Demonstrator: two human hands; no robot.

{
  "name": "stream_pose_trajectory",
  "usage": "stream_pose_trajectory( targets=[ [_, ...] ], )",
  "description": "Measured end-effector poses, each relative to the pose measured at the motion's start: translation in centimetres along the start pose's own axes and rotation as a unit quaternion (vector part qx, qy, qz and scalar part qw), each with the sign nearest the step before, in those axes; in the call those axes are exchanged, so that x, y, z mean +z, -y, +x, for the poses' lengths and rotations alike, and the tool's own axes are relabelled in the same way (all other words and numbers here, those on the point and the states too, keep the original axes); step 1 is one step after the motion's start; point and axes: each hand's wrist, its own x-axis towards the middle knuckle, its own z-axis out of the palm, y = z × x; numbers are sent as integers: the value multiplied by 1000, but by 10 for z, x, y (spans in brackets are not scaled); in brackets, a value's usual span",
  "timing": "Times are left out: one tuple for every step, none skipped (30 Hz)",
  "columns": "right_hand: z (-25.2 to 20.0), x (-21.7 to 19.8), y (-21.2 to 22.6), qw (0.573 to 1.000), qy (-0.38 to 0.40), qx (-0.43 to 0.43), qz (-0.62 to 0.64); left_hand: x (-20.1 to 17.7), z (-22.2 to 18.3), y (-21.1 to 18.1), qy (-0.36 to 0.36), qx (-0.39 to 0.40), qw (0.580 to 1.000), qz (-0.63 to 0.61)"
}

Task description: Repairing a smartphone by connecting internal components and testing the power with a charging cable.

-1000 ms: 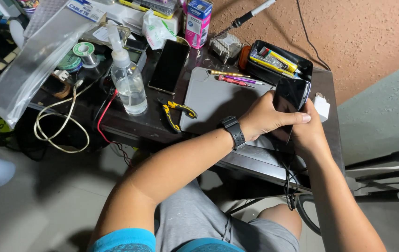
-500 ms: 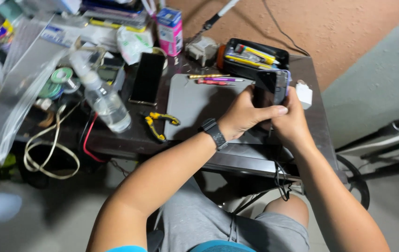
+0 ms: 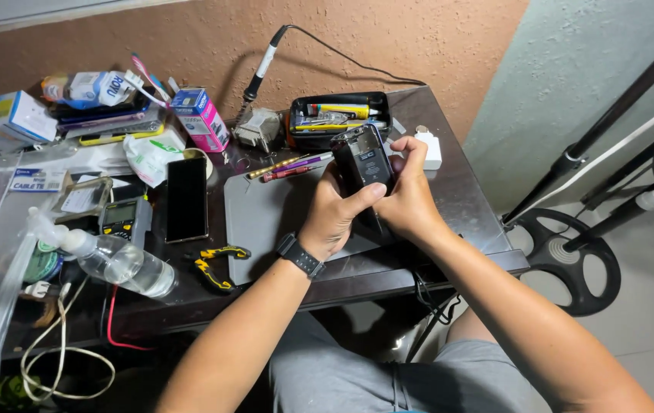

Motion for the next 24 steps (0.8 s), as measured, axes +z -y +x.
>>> stream_pose_trajectory(
  targets=[
    [0, -1, -1, 1000, 0, -2, 0, -1, 1, 2, 1, 1, 1000, 0],
    [1, -1, -2, 1000, 1, -2, -5, -3, 2, 3, 1, -2, 1000, -6],
    [1, 0, -3, 1000, 5, -2, -10, -5, 2, 4, 0, -5, 1000, -12],
    [2, 0, -4, 1000, 7, -3, -10, -1, 1, 0, -2, -3, 1000, -12],
    [3, 0, -6, 1000, 8, -5, -11, 3, -1, -4, -3, -1, 1000, -5],
    [3, 0, -8, 1000, 9, -7, -11, 6, -4, -8, -5, 2, 1000, 1],
    [3, 0, -8, 1000, 11, -7, -11, 4, -3, -6, -7, 3, 1000, 1],
    [3, -1, -9, 1000, 12, -5, -11, 2, -2, -4, -4, 3, 1000, -4],
    [3, -1, -9, 1000, 13, -3, -11, 0, -1, -3, -2, 3, 1000, -9],
    [3, -1, -10, 1000, 15, -3, -11, -1, -1, -1, -4, 4, 1000, -10],
    [3, -1, -10, 1000, 15, -5, -9, -1, -1, 0, -5, 5, 1000, -6],
    [3, -1, -10, 1000, 15, -6, -7, -2, -1, 1, -7, 6, 1000, -3],
    [4, -1, -11, 1000, 17, -7, -7, 0, -1, 0, -9, 8, 1000, -3],
    [5, -1, -13, 1000, 16, -7, -8, 1, -2, -1, -9, 8, 1000, -6],
    [5, 0, -14, 1000, 15, -8, -8, 2, -2, -3, -9, 8, 1000, -8],
    [5, -1, -13, 1000, 18, -8, -8, 5, -4, -7, -11, 10, 1000, -9],
    [5, -1, -12, 1000, 17, -8, -8, 8, -5, -11, -10, 7, 1000, -8],
    [5, -1, -11, 1000, 15, -8, -7, 11, -7, -15, -8, 3, 1000, -6],
    [4, -1, -10, 1000, 19, -9, -7, 11, -7, -14, -11, 6, 1000, -7],
    [4, -1, -10, 1000, 17, -9, -8, 10, -7, -13, -10, 7, 1000, -12],
    [4, -1, -9, 1000, 16, -8, -9, 9, -7, -12, -8, 8, 1000, -16],
    [4, 0, -8, 1000, 20, -8, -9, 8, -6, -10, -12, 10, 1000, -17],
    [4, 0, -7, 1000, 16, -11, -11, 6, -5, -8, -9, 12, 1000, -19],
    [3, 0, -7, 1000, 12, -13, -12, 4, -5, -5, -6, 14, 1000, -21]
  ],
)
